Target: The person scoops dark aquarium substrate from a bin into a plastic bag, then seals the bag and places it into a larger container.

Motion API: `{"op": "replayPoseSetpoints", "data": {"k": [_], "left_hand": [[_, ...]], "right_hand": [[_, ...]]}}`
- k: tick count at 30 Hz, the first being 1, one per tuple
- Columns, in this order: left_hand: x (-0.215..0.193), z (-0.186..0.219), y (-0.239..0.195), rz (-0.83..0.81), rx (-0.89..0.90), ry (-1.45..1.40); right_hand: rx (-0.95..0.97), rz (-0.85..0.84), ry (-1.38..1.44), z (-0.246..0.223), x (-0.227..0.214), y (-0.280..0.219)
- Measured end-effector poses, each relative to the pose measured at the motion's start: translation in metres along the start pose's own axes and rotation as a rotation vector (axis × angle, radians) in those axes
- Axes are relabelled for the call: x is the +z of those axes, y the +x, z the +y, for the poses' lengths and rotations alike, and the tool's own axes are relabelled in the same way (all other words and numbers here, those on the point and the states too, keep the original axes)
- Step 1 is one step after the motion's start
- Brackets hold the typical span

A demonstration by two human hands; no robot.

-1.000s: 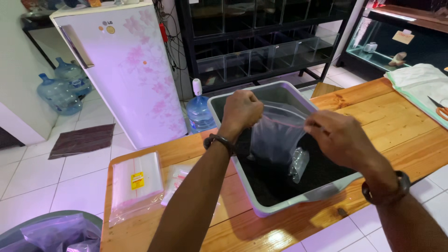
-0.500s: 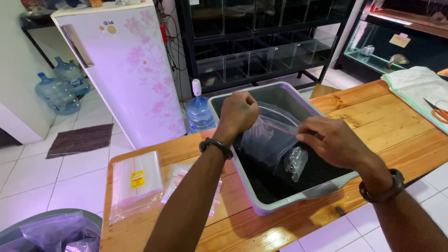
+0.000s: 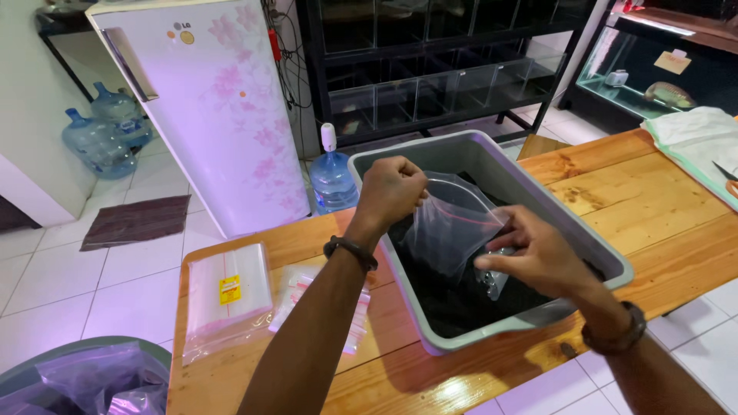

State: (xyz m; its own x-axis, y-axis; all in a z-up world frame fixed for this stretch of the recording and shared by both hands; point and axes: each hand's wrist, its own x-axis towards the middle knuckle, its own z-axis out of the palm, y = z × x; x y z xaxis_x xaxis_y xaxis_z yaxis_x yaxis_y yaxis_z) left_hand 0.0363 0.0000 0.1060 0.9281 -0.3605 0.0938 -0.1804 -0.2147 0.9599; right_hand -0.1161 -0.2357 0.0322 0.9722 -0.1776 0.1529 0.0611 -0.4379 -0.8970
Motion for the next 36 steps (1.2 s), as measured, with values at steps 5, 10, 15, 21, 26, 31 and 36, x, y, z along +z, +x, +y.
{"op": "replayPoseSetpoints", "data": {"k": [5, 10, 15, 21, 26, 31, 36], "left_hand": [[-0.025, -0.022, 0.0, -0.222, 0.013, -0.228], [-0.025, -0.062, 0.009, -0.296, 0.202, -0.121], [-0.003, -0.084, 0.041, -0.092, 0.322, -0.324], [-0.009, -0.028, 0.005, -0.101, 0.526, -0.18], [-0.006, -0.007, -0.011, -0.094, 0.523, -0.349], [-0.022, -0.012, -0.01, -0.074, 0.469, -0.419], [-0.051, -0.027, -0.021, 0.004, 0.44, -0.332]], "right_hand": [[-0.087, 0.176, -0.03, 0.01, 0.02, 0.005], [-0.161, 0.289, -0.092, 0.015, 0.021, 0.012], [-0.182, 0.416, -0.034, -0.028, 0.017, 0.003], [-0.187, 0.471, 0.228, -0.047, 0.008, 0.016], [-0.298, 0.465, 0.291, -0.063, 0.009, 0.024], [-0.273, 0.473, 0.31, -0.078, 0.024, 0.027], [-0.185, 0.342, 0.424, -0.097, 0.046, 0.017]]}}
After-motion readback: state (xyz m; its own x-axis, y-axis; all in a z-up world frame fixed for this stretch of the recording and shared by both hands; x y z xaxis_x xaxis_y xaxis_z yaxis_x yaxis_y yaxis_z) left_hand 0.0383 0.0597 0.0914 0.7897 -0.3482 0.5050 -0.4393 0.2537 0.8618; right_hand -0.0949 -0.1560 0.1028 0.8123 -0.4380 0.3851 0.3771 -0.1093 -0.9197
